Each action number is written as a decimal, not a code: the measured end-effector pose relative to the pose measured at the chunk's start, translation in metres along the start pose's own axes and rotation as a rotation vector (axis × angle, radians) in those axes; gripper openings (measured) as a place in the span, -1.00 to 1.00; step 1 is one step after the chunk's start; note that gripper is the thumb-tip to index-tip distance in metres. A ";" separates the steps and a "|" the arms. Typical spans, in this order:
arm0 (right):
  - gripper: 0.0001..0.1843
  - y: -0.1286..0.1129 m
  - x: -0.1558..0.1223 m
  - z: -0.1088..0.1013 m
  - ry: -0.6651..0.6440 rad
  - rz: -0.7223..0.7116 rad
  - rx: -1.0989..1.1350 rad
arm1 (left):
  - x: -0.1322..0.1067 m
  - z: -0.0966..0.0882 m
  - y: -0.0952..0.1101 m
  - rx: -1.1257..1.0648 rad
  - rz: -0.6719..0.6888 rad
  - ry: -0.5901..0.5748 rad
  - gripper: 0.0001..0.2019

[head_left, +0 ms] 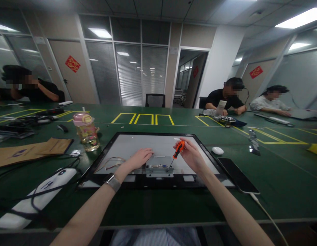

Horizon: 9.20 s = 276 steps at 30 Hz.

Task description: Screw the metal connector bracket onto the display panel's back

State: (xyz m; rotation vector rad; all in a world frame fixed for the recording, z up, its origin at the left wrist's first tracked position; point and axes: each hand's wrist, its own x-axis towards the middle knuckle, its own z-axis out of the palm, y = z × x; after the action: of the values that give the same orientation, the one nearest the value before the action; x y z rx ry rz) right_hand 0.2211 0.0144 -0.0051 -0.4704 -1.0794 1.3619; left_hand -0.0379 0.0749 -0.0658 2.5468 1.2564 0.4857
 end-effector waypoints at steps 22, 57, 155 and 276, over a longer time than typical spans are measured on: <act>-0.89 0.004 0.001 -0.004 0.013 -0.055 -0.012 | 0.000 0.000 0.000 -0.004 0.006 -0.006 -0.60; -0.84 0.001 0.001 0.000 -0.008 -0.025 -0.015 | 0.002 0.003 -0.006 -0.015 -0.002 -0.012 -0.59; -0.79 0.004 0.003 -0.003 0.032 -0.018 -0.021 | -0.001 0.000 -0.001 -0.019 -0.016 -0.017 -0.59; -0.80 0.000 0.001 0.001 0.048 -0.034 -0.019 | -0.001 -0.001 -0.001 -0.024 -0.017 -0.014 -0.59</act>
State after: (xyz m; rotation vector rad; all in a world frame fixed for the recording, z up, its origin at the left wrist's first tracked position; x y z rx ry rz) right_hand 0.2196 0.0153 -0.0042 -0.4941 -1.0572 1.3052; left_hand -0.0393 0.0752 -0.0656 2.5134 1.2587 0.4756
